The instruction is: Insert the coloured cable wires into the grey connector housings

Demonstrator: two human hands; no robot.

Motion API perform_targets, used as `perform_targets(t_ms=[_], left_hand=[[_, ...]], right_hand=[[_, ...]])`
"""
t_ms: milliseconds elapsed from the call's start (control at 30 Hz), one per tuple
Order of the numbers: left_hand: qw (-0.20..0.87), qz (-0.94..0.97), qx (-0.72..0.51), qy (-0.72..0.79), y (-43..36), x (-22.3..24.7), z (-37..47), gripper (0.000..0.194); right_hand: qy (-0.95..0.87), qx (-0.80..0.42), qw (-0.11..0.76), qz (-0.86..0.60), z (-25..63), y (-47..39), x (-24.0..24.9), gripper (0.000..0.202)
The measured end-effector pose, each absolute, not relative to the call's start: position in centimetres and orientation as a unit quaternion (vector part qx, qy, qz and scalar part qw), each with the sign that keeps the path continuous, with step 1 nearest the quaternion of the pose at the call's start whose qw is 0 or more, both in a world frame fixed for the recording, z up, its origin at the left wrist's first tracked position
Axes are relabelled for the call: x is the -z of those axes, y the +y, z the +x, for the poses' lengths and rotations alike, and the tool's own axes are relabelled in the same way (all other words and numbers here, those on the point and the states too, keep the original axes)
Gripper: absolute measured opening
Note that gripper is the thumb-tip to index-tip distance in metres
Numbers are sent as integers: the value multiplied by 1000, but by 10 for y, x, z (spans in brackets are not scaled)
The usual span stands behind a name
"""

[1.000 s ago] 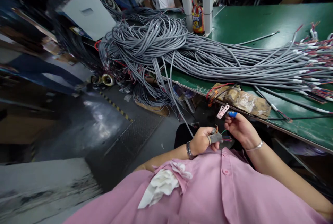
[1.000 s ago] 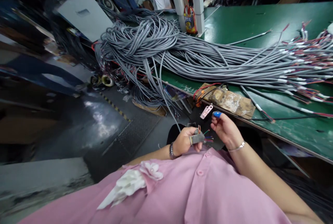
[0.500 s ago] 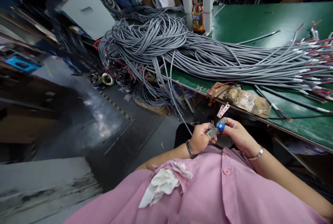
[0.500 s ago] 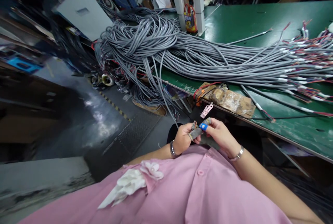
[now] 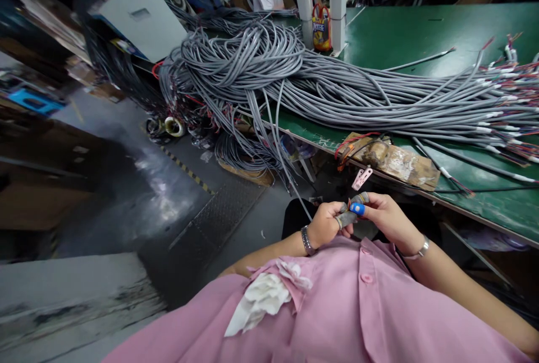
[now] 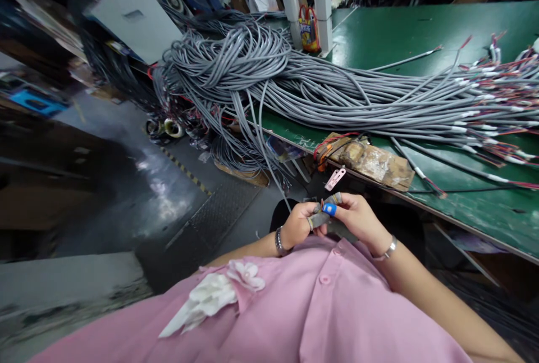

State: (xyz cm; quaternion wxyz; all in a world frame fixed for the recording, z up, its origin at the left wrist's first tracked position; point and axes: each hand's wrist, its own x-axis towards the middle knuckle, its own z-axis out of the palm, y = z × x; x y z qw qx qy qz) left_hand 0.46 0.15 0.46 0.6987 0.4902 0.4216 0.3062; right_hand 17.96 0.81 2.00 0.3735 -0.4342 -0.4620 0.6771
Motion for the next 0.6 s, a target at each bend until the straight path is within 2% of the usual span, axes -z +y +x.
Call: perform_targets(t_ms=[300, 467, 600], left_hand=[[692, 444, -362, 438, 1, -4, 4, 39], [697, 409, -388, 443, 1, -5, 4, 37], [701, 370, -423, 439, 3, -12, 5, 36]], right_hand=[[-432, -655, 397, -477, 176, 10, -17, 19], [-291, -719, 445, -448, 176, 15, -5, 18], [-222, -724, 489, -433, 181, 25, -2, 23]])
